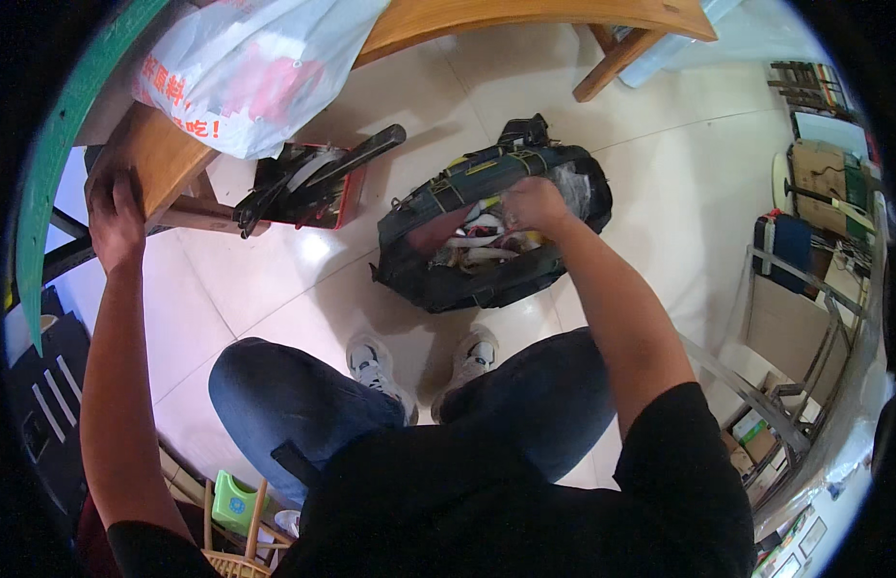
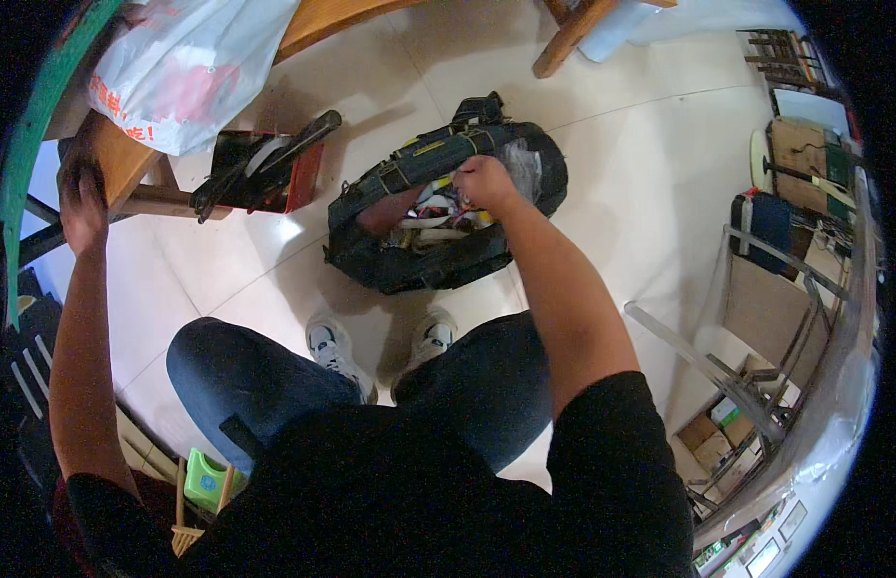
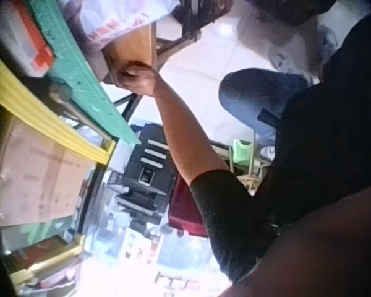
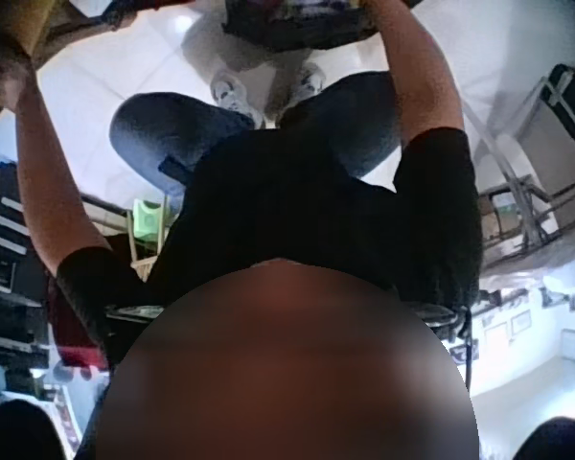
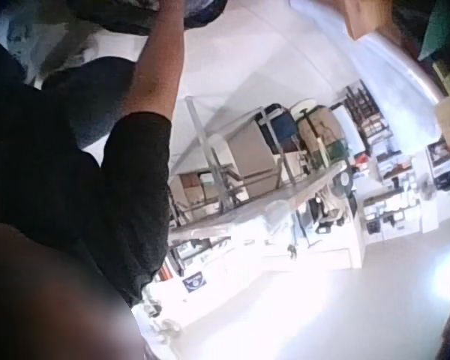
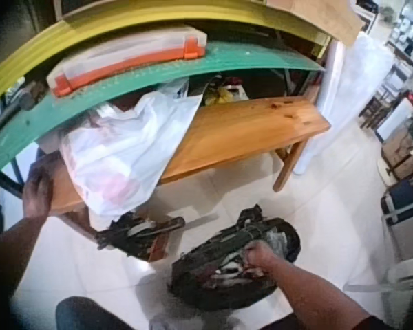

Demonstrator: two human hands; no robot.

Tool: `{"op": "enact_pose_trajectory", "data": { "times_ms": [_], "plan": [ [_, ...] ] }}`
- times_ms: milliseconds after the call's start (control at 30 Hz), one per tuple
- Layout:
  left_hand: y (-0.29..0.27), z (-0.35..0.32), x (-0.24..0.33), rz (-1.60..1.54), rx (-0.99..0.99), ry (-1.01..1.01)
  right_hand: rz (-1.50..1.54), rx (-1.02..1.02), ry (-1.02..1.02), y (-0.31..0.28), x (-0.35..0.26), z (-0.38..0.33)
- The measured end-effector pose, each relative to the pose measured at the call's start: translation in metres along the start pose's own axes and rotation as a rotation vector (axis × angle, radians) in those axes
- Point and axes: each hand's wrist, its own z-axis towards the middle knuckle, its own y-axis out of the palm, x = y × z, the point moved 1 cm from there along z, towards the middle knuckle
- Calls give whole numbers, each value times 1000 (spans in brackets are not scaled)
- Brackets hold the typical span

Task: The person assembles a white board with a gold trim by drilling screws, cutting and fitting white plastic strips, and using a hook tool to secure the trim. They retrieve a hook tool from a bag and continue attaching trim pieces along the board's edge.

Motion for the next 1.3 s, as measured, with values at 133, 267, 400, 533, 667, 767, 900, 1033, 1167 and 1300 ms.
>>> {"op": "enact_pose_trajectory", "data": {
  "times_ms": [133, 267, 400, 533, 667, 767, 900, 1033, 1167, 1300],
  "plan": [
    [-7, 3, 14, -74, 46, 233, 992, 193, 370, -54, -19, -56],
    [-10, 3, 23, -52, 48, 210, 1388, 278, 399, -90, -27, -96],
    [-11, 0, 28, -60, 14, 91, 1887, 236, 415, -96, -56, -118],
    [-14, 2, 33, -50, 76, 250, 1505, -324, 440, -74, -102, -97],
    [-18, 3, 37, 47, 93, 214, 1175, -371, 373, -39, -171, -57],
    [-19, 1, 41, 105, 66, 85, 1183, -351, 189, -28, -210, -32],
    [-22, -2, 45, 171, 26, -2, 939, -204, 141, -20, -245, -11],
    [-20, -3, 43, 178, 10, -30, 754, -60, 43, -10, -263, 9],
    [-15, -3, 41, 208, 108, 32, 710, 61, 110, 3, -267, 49],
    [-15, -4, 41, 204, 120, 33, 594, 215, 24, 11, -267, 81]
  ]
}}
